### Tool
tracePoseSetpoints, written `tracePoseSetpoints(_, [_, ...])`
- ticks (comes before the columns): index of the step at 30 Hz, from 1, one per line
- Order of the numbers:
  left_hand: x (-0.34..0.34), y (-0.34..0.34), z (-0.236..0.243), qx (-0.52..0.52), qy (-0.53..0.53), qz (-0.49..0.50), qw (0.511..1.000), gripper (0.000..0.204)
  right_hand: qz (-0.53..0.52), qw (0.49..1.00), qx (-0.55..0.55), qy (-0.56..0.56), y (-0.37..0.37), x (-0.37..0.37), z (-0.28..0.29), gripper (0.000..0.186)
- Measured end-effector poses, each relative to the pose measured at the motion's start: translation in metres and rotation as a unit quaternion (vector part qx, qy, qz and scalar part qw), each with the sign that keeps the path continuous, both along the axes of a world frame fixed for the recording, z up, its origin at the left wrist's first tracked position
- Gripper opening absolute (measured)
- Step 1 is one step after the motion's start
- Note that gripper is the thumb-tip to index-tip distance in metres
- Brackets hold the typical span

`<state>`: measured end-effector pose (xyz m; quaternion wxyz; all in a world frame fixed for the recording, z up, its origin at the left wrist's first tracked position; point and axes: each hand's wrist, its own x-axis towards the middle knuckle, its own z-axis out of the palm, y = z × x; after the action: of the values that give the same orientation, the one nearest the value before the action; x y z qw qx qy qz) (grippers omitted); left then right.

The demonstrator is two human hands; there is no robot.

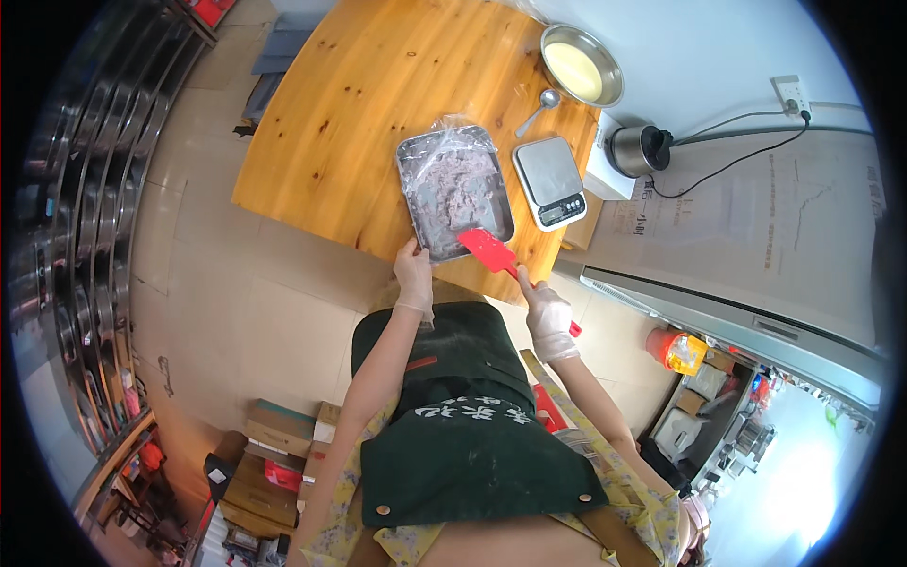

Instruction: Preparing food filling and dough for buns in a bakery kitchen.

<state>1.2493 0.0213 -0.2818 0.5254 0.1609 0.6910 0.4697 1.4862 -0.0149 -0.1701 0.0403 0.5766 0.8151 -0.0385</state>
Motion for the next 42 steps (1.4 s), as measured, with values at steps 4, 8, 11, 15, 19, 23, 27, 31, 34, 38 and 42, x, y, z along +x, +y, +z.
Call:
tracePoseSetpoints(4, [-0.001, -0.001, -0.007, 0.004, -0.028, 0.02, 0.999, 0.034, -0.013, 0.998, -0.051, -0.034, -0.011, 0.018, 0.033, 0.059])
tracePoseSetpoints(8, [0.002, -0.001, 0.002, -0.011, -0.006, 0.006, 1.0, 0.034, -0.065, 0.975, -0.104, 0.186, -0.016, 0.023, 0.026, 0.056])
tracePoseSetpoints(11, [0.002, -0.001, -0.003, -0.017, 0.011, -0.002, 1.0, 0.033, -0.392, 0.647, -0.438, 0.486, 0.002, -0.021, 0.019, 0.044])
tracePoseSetpoints(15, [0.006, -0.001, -0.005, 0.001, 0.022, -0.015, 1.0, 0.033, -0.453, 0.594, -0.452, 0.487, -0.021, -0.02, 0.002, 0.039])
tracePoseSetpoints(19, [0.0, -0.002, 0.002, -0.02, -0.001, -0.009, 1.0, 0.034, -0.458, 0.603, -0.474, 0.449, -0.029, 0.006, 0.028, 0.04])
tracePoseSetpoints(23, [0.003, -0.003, 0.008, -0.01, 0.013, -0.025, 1.0, 0.033, -0.398, 0.775, -0.411, 0.267, -0.012, 0.021, 0.058, 0.037])
tracePoseSetpoints(27, [0.0, 0.0, 0.007, -0.003, 0.002, 0.011, 1.0, 0.03, -0.084, 0.983, -0.162, 0.007, 0.052, 0.007, 0.063, 0.023])
tracePoseSetpoints(31, [0.006, 0.0, 0.009, 0.009, 0.028, -0.002, 1.0, 0.029, -0.025, 0.961, -0.269, -0.058, 0.088, 0.001, 0.042, 0.024])
tracePoseSetpoints(34, [0.004, 0.001, 0.002, 0.002, 0.008, 0.015, 1.0, 0.033, -0.014, 0.941, -0.337, 0.016, 0.084, -0.02, 0.033, 0.032])
tracePoseSetpoints(38, [0.004, -0.004, -0.008, 0.023, -0.01, 0.027, 0.999, 0.03, -0.132, 0.899, -0.361, 0.21, 0.053, -0.05, 0.066, 0.04])
tracePoseSetpoints(42, [0.004, -0.005, -0.003, 0.002, 0.047, -0.004, 0.999, 0.031, -0.071, 0.963, 0.0, 0.261, 0.025, -0.05, 0.001, 0.048])
